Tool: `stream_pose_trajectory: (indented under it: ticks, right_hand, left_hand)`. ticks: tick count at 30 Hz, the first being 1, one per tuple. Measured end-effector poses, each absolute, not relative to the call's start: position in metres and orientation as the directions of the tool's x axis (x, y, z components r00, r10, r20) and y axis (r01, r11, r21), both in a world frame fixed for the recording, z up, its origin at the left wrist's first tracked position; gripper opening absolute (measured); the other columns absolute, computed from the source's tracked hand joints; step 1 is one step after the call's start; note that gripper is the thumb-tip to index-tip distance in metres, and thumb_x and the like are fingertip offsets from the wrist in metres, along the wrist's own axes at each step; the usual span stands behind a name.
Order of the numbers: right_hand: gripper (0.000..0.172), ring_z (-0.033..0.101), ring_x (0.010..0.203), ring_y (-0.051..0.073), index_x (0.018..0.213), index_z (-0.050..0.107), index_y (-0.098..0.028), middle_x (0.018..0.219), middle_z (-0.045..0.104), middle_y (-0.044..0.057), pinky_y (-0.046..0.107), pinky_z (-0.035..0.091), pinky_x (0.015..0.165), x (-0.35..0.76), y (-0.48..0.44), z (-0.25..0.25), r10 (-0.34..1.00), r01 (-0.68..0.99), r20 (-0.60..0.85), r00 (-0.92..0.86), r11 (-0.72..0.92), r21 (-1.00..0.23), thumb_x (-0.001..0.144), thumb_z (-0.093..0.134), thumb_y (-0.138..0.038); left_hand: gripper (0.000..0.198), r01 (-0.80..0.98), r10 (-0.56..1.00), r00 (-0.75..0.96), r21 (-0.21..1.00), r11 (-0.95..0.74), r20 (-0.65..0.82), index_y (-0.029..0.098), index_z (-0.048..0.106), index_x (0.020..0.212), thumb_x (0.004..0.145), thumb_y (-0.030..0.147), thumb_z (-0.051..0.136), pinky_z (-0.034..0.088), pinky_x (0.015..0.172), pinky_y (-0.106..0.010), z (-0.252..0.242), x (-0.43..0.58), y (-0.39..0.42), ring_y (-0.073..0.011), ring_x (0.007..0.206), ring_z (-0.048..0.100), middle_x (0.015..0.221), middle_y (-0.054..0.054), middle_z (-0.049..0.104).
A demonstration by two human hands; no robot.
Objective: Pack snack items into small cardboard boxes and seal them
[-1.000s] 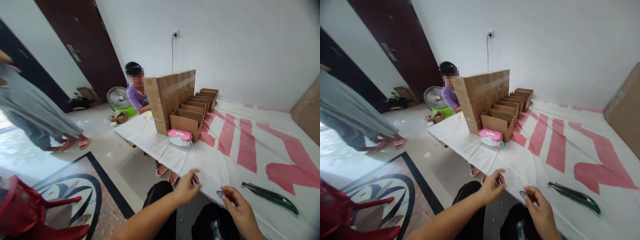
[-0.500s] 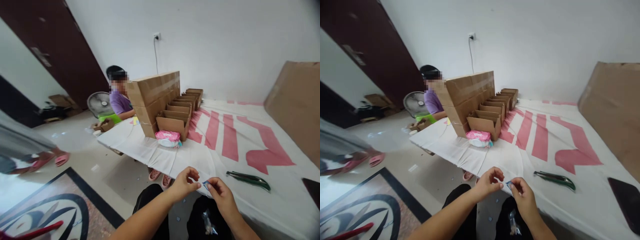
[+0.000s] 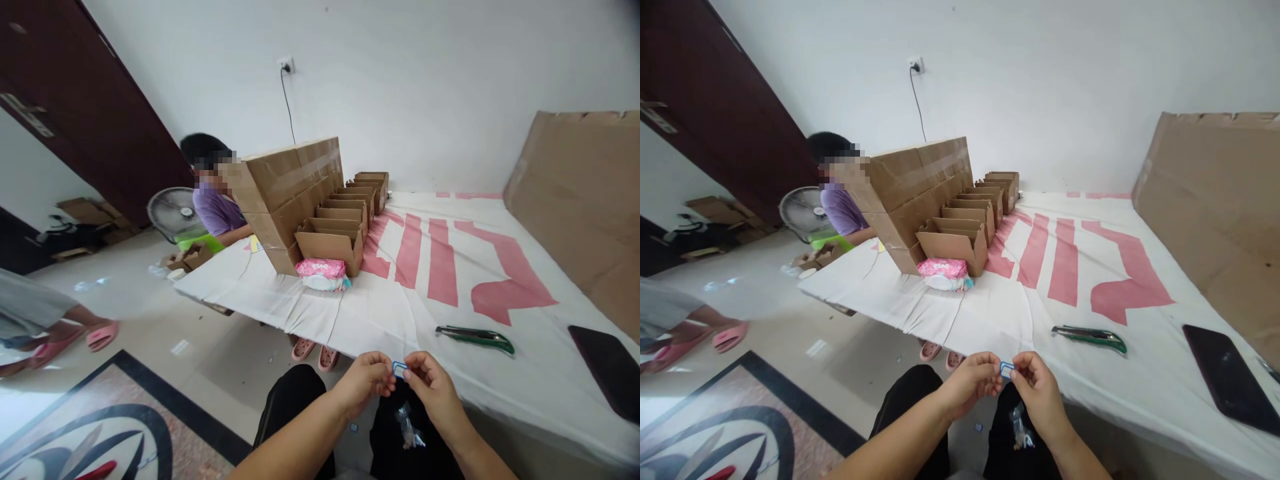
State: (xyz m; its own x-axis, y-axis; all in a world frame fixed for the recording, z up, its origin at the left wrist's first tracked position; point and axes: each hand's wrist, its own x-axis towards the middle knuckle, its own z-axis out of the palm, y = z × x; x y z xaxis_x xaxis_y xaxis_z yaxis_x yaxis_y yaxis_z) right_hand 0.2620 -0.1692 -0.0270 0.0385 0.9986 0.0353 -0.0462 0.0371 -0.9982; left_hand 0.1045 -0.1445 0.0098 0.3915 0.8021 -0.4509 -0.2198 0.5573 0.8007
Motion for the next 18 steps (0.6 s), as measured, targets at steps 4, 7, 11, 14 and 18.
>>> stream_pose_trajectory:
  ticks: [4,7,11,14,18]
  right_hand:
    - [0.028,0.058,0.07,0.017,0.082,0.057,-0.021,0.076,0.06,0.001,0.029,0.049,0.065,0.264,-0.172,-0.033,0.998,-0.049,0.037,0.051,0.039,-0.998,0.076,0.068,-0.046]
    - [0.029,0.058,0.068,0.016,0.077,0.055,-0.021,0.072,0.058,-0.001,0.029,0.048,0.064,0.262,-0.174,-0.036,0.995,-0.008,0.068,0.077,0.069,-0.998,0.077,0.068,-0.047]
    - [0.029,0.06,0.063,0.018,0.079,0.057,-0.021,0.068,0.061,0.0,0.03,0.05,0.063,0.258,-0.178,-0.033,0.999,0.025,0.047,0.007,0.047,-0.999,0.082,0.062,-0.05]
    - [0.03,0.065,0.074,0.02,0.088,0.062,-0.021,0.08,0.067,0.005,0.032,0.052,0.071,0.256,-0.18,-0.031,0.996,0.04,0.086,-0.004,0.086,-0.996,0.085,0.057,-0.05]
    - [0.032,0.065,0.09,0.022,0.093,0.067,-0.02,0.1,0.067,0.01,0.031,0.053,0.075,0.257,-0.182,-0.03,0.986,0.111,0.165,0.04,0.16,-0.981,0.088,0.051,-0.048]
  left_hand:
    - [0.019,-0.211,0.788,0.392,0.787,0.58,-0.475,0.014,0.058,0.069,0.054,0.021,0.067,0.038,0.052,-0.021,0.011,0.107,-0.148,-0.0079,0.049,0.056,0.057,0.001,0.062]
    - [0.019,-0.213,0.775,0.407,0.775,0.595,-0.483,0.014,0.058,0.069,0.054,0.02,0.067,0.039,0.053,-0.021,0.012,0.108,-0.151,-0.0077,0.049,0.056,0.058,0.001,0.063]
    - [0.018,-0.228,0.788,0.406,0.783,0.578,-0.464,0.013,0.058,0.069,0.056,0.02,0.067,0.04,0.053,-0.02,0.01,0.112,-0.155,-0.0075,0.05,0.056,0.059,0.0,0.064]
    - [0.02,-0.257,0.815,0.37,0.794,0.551,-0.446,0.013,0.059,0.07,0.057,0.022,0.071,0.039,0.052,-0.02,0.008,0.115,-0.158,-0.0071,0.05,0.056,0.06,0.0,0.064]
    - [0.024,-0.267,0.843,0.311,0.811,0.52,-0.439,0.013,0.06,0.069,0.057,0.026,0.076,0.039,0.052,-0.02,0.005,0.117,-0.158,-0.0069,0.05,0.057,0.062,-0.001,0.066]
